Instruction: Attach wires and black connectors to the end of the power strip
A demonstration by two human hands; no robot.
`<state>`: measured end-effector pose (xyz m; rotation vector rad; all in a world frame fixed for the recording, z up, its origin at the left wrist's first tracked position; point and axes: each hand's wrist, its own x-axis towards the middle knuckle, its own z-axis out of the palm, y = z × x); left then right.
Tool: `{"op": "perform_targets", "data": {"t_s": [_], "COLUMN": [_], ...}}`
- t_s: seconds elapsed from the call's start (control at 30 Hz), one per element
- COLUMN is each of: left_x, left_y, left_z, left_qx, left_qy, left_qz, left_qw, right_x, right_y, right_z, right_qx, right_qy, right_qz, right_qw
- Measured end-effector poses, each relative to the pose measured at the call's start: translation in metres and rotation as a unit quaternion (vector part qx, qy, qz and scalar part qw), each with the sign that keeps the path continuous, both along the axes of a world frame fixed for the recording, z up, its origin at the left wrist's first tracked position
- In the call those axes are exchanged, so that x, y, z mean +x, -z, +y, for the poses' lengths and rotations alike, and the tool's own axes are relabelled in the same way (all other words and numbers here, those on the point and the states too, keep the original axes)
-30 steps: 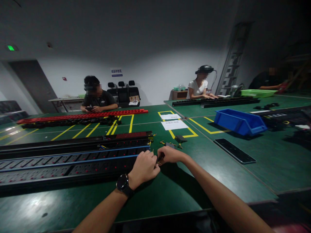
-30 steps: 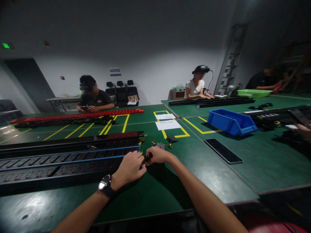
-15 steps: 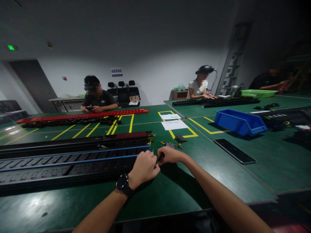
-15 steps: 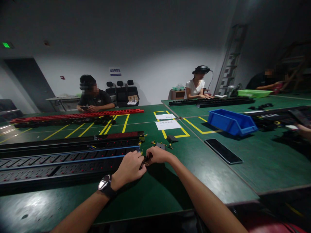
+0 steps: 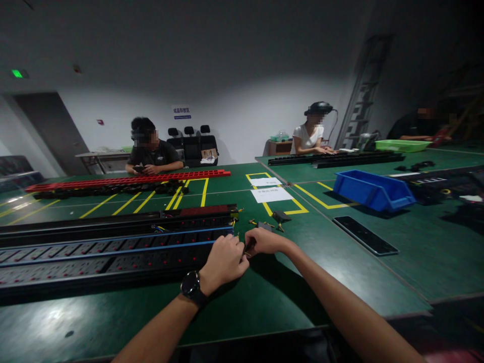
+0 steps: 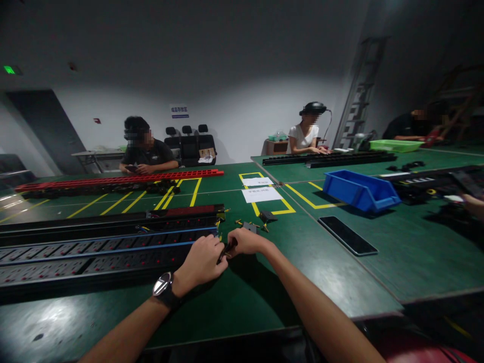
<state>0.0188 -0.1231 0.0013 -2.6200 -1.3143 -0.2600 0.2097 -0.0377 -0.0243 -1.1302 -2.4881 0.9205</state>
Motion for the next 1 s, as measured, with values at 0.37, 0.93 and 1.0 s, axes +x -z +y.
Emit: {"op": "perform_targets", "data": {"t_s": [0.37,0.93,1.0], "left_x": [0.0008,0.0001,0.0001], "left_y": [-0.0023,0.0011,0.0009], "left_z": [-0.0008,0.0003,0.0001], "left_qx": [-0.01,0.004,0.003], "left_qy": [-0.004,-0.001,-0.001], "left_qz": [-0.002,-0.003,-0.003], "left_qw": [1.0,1.0,1.0], "right_x": [0.0001,0.0,0.0], "right_y": [-0.0031,-0.0023,-0.0029], "right_z": [-0.0015,-0.0018,-0.0023], "right_qx": [-0.006,0.003,0.001], "right_qy": [0.001,0.002,0.002], "right_qz": [-0.002,-0.004,-0.002], "right_qw": [1.0,1.0,1.0]}}
